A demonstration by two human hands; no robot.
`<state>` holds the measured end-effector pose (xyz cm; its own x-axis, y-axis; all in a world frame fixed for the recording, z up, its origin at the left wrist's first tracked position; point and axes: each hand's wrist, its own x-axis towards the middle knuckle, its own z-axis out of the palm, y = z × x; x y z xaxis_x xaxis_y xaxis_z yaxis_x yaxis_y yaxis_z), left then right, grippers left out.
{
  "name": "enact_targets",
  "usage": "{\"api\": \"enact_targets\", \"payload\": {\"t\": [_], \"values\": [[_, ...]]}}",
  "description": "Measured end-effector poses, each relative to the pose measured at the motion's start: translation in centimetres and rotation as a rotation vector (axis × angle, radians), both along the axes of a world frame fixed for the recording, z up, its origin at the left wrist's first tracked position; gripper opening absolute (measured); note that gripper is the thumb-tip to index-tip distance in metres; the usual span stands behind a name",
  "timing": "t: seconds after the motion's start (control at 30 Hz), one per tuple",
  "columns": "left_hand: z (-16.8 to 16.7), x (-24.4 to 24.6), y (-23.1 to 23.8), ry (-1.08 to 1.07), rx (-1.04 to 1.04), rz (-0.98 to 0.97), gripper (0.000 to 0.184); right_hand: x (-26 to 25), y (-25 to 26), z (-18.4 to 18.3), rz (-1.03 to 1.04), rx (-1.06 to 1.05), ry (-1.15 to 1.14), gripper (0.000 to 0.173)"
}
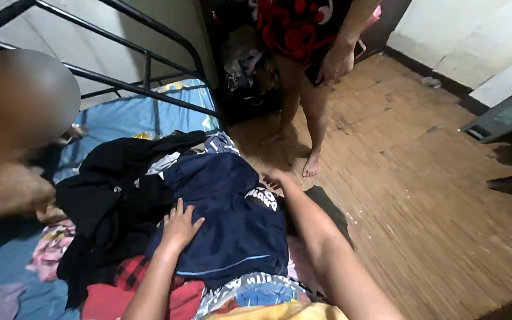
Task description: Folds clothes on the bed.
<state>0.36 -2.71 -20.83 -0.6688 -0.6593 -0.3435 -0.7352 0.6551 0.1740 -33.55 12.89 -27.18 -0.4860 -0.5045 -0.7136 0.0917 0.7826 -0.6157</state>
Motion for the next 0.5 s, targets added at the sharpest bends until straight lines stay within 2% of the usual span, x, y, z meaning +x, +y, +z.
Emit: {"api": "enact_targets", "payload": {"t": [0.1, 0.2, 0.3, 0.4, 0.5], "values": [[1.9, -3.3, 0.0, 0.356, -0.088, -0.080, 0.049, 0.7, -1.4, -4.1, 0.049, 0.039, 0.022, 0.064], [0.5, -8.1, -2.0, 0.589, -0.163, -0.131, 0.051, 1.4, -2.9, -6.3, 0.002, -0.002, -0.031, 0.073], [-3.7, -11.2, -5.4, 0.570, -0.321, -0.037, 0.057, 1.0, -3.7, -7.9, -0.134, -0.102, -0.186, 0.074], [-8.2, -11.9, -8.0, 0.521, -0.454, 0.019, 0.060, 0.1, -3.6, -10.8, -0.202, -0.113, -0.268, 0.073], [-9.6, -12.2, -8.5, 0.490, -0.472, 0.015, 0.062, -0.4, -3.6, -11.5, -0.359, -0.146, -0.356, 0.068]]}}
